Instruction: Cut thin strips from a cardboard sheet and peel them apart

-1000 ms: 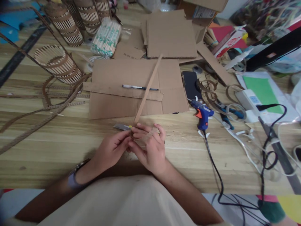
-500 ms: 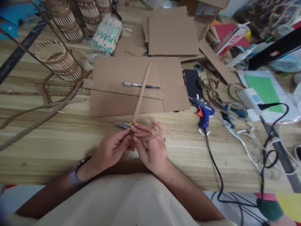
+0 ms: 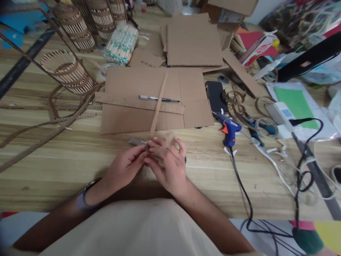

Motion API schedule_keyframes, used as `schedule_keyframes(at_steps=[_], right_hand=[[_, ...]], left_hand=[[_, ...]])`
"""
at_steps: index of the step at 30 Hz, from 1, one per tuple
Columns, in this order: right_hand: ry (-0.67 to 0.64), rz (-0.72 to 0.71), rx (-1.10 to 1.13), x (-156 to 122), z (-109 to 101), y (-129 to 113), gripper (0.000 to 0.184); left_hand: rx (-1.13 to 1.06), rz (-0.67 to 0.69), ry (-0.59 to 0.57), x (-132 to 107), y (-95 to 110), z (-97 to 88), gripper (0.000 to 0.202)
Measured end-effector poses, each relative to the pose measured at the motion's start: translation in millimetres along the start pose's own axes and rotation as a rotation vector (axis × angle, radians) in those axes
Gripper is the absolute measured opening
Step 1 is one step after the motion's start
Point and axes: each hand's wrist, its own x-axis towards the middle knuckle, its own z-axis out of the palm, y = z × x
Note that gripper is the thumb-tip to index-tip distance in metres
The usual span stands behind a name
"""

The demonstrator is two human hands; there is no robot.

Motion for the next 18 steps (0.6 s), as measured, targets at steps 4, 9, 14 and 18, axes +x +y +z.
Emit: schedule_keyframes(at_steps=[4, 9, 14, 18], right_hand=[[0.016, -0.029, -0.024, 1.0, 3.0, 0.4, 0.018], [0.036, -0.018, -0.008, 1.1, 4.5, -2.8, 0.019], [0.02, 0.029, 0.01, 0.2, 1.9, -3.0, 0.016], [0.044, 0.081, 0.082, -0.9, -1.2, -1.0, 0.018]], left_hand=[[0.012, 0.009, 0.007, 0.6, 0.5, 2.6, 0.028], [-0.025, 0.016, 0.014, -0.2, 1.7, 4.0, 0.025], [-0.012, 0.043, 0.007, -1.5, 2.3, 2.2, 0.024], [-0.021, 0.046, -0.023, -2.1, 3.1, 2.0, 0.024]])
